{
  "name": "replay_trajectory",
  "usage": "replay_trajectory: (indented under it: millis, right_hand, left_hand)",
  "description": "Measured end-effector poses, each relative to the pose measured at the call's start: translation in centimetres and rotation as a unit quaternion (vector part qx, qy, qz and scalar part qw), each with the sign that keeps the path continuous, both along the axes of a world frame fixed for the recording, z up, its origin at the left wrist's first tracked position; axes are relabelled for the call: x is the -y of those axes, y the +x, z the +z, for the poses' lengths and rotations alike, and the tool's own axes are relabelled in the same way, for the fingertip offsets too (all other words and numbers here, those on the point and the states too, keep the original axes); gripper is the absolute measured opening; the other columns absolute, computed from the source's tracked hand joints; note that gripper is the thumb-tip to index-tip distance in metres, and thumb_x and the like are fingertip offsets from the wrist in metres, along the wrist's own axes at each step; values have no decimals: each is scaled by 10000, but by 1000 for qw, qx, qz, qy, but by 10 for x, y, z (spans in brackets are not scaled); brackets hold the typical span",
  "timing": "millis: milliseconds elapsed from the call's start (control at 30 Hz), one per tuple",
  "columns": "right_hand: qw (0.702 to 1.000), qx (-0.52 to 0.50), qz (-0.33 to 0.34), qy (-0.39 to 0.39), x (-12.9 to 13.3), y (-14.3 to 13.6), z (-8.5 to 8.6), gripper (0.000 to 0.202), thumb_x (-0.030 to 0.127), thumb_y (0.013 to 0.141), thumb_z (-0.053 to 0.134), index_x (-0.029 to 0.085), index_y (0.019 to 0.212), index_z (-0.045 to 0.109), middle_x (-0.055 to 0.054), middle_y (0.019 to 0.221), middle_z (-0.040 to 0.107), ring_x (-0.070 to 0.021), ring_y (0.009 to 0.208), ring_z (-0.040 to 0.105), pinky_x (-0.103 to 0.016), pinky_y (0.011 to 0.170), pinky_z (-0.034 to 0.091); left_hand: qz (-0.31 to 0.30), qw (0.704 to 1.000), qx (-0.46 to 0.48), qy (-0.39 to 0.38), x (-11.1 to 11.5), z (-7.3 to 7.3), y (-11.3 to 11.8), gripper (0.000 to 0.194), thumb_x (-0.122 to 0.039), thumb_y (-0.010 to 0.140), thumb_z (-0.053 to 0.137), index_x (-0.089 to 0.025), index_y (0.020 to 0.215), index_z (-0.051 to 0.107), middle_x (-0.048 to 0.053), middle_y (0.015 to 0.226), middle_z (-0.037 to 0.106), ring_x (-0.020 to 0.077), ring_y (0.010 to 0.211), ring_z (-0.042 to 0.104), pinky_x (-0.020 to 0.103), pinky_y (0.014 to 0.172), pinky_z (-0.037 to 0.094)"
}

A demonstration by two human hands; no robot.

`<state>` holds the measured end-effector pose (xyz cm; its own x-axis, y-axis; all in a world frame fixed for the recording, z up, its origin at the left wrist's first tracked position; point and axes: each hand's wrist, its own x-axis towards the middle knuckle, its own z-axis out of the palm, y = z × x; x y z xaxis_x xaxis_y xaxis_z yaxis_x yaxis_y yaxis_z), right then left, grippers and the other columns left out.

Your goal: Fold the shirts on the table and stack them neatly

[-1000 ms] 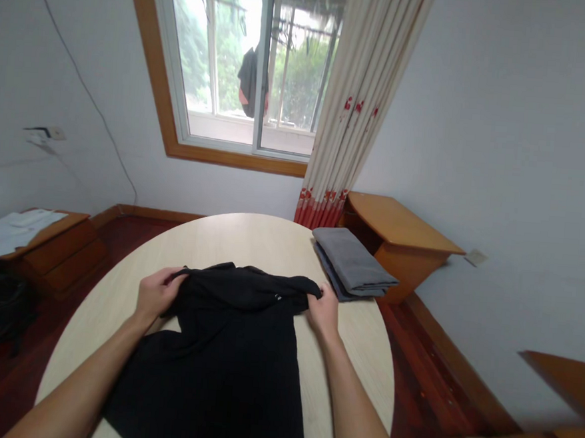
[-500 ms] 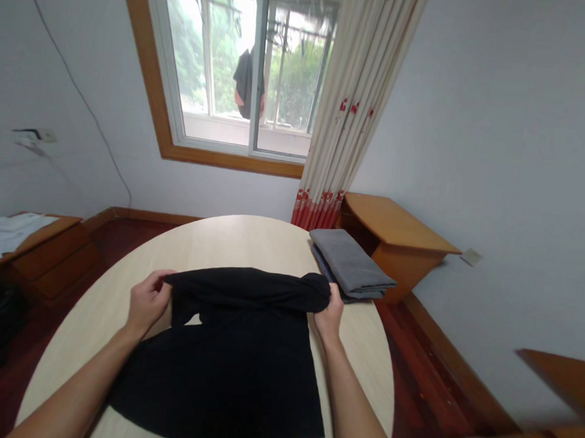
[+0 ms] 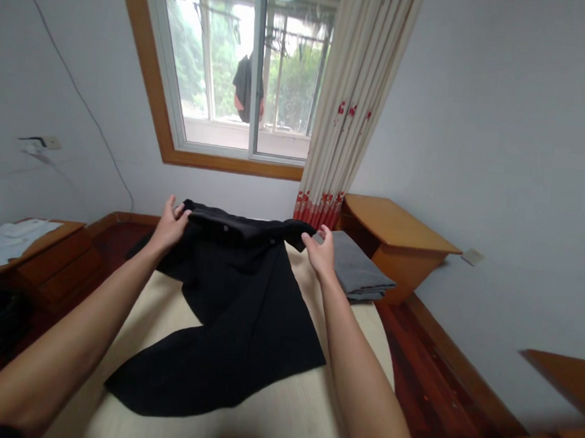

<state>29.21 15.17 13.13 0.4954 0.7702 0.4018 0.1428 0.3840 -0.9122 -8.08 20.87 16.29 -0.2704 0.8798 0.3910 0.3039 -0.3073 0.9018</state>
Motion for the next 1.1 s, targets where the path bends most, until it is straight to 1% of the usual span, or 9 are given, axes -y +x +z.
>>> replay_trajectory:
  millis: [100, 167, 267, 367, 433, 633, 833, 1000, 1100]
  right_hand:
    - [985, 166, 18, -47, 7, -15, -19, 680, 411, 758, 693, 170, 1369, 515, -186, 1374, 578, -294, 1183, 622, -465, 1002, 503]
    - [957, 275, 63, -70, 27, -28, -44, 568, 403, 820, 633, 164, 1331, 569, -168, 1342, 614, -294, 1222, 601, -483, 1077, 445]
    - [898, 393, 149, -130, 60, -45, -84, 496, 367, 874, 580, 150, 1320, 602, -169, 1374, 600, -278, 1287, 558, -457, 1126, 400]
    - [834, 474, 209, -191, 85, -53, -108, 525, 392, 919, 550, 168, 1394, 559, -150, 1518, 473, -271, 1439, 394, -480, 1201, 272]
    - [804, 513, 207, -218, 96, -52, -114, 543, 438, 960, 491, 188, 1441, 517, -119, 1580, 389, -259, 1497, 283, -493, 1229, 184]
    - [768, 559, 169, -263, 118, -39, -110, 579, 486, 1003, 371, 222, 1516, 420, -63, 1629, 289, -234, 1526, 194, -472, 1239, 148]
    - [756, 571, 138, -291, 147, -30, -107, 617, 516, 1005, 332, 212, 1541, 375, -49, 1635, 259, -257, 1529, 180, -490, 1237, 158]
    - [748, 575, 128, -305, 172, -34, -103, 616, 502, 1002, 324, 212, 1543, 373, -50, 1632, 257, -269, 1525, 197, -506, 1229, 176]
    - [740, 579, 126, -319, 188, -38, -98, 627, 514, 989, 348, 215, 1539, 386, -59, 1627, 268, -291, 1516, 224, -519, 1218, 203]
  left_hand:
    - [-42, 988, -146, -5, -7, -31, 4, 722, -355, 919, 536, -114, 1547, 274, 215, 1557, 395, 271, 1440, 398, 433, 1175, 322]
    - [-85, 964, -251, -29, 13, -61, 9, 667, -435, 957, 460, -116, 1530, 335, 194, 1579, 365, 285, 1467, 348, 466, 1196, 282]
    - [-152, 898, -393, -124, 58, -102, 18, 653, -516, 960, 419, -155, 1504, 414, 167, 1592, 347, 328, 1488, 290, 577, 1184, 247]
    - [-206, 831, -477, -198, 92, -128, 21, 671, -549, 943, 446, -211, 1521, 400, 120, 1629, 267, 330, 1517, 201, 631, 1182, 186]
    - [-206, 812, -509, -198, 103, -140, 17, 672, -562, 953, 424, -218, 1529, 388, 94, 1641, 229, 310, 1530, 152, 619, 1198, 143]
    - [-137, 813, -534, -186, 94, -153, -21, 637, -548, 991, 324, -225, 1537, 381, 67, 1636, 245, 294, 1530, 152, 587, 1206, 158]
    - [-111, 806, -535, -226, 81, -143, -60, 590, -461, 991, 348, -225, 1530, 390, 86, 1634, 245, 290, 1525, 179, 618, 1189, 175]
    - [-126, 806, -557, -155, 112, -138, -44, 533, -214, 925, 420, -273, 1444, 526, 71, 1586, 376, 303, 1484, 308, 625, 1192, 170]
    - [-199, 806, -549, -99, 146, -144, -25, 510, -335, 966, 436, -308, 1474, 479, 47, 1601, 353, 286, 1483, 313, 610, 1199, 186]
